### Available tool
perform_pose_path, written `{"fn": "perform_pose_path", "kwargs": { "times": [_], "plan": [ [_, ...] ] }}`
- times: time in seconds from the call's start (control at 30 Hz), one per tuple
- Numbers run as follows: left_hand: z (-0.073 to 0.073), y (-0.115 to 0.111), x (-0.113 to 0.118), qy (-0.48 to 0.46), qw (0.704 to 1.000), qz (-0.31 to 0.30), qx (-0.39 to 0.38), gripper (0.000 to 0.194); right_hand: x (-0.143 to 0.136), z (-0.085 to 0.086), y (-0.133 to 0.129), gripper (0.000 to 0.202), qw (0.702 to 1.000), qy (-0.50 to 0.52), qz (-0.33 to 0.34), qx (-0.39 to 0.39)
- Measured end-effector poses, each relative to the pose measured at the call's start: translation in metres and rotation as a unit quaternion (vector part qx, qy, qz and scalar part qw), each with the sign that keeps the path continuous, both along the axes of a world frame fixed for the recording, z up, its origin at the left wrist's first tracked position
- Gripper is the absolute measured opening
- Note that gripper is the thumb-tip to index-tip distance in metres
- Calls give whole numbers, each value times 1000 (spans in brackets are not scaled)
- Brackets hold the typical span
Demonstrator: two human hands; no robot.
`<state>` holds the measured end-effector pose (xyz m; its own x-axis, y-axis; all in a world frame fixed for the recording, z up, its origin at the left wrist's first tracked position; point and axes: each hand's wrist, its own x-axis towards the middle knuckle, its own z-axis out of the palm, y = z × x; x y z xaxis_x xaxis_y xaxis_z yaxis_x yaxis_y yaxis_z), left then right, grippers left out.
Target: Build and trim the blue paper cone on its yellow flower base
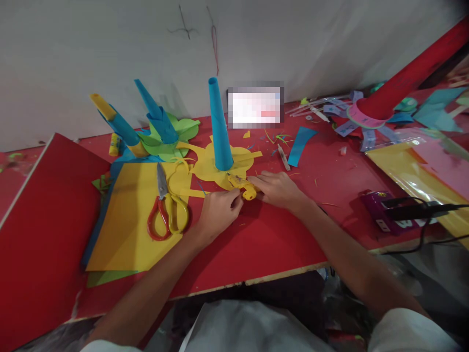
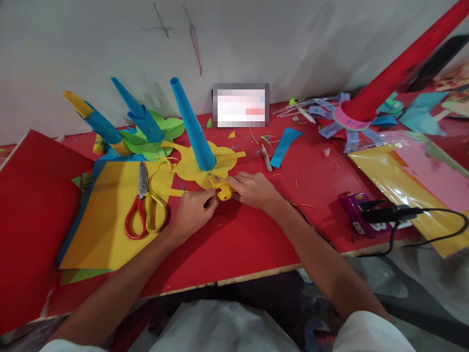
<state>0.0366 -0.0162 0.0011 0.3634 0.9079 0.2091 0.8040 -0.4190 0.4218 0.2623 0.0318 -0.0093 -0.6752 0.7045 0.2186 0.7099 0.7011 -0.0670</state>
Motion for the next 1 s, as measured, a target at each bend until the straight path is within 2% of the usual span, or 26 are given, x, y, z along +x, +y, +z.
{"fn": "perform_pose_path", "kwargs": {
  "times": [0.1,0.2,0.3,0.43,0.5,0.6,0.73,0.83,1.0],
  "plan": [
    [0,2,-2,4,1000,-7,-9,28,2,-1,1,27,1000,2,3,2],
    [8,8,-12,18,999,-3,-27,35,7,-1,2,26,1000,4,7,2],
    [23,22,-37,56,997,41,-32,37,15,0,5,26,1000,16,-4,2],
    [44,41,-84,92,988,99,-72,34,28,4,10,28,998,36,-46,-1],
    [48,44,-105,107,987,68,-95,32,36,6,14,36,996,56,-62,-16],
    [46,42,-127,168,983,18,-77,27,47,7,20,47,993,86,-70,-42],
    [38,35,-136,197,976,0,-89,25,57,9,25,58,989,108,-71,-69],
    [39,31,-134,185,977,16,-105,22,58,13,24,53,986,132,-63,-74],
    [53,22,-137,82,986,55,-136,18,53,18,22,38,979,192,-72,16]
  ]
}}
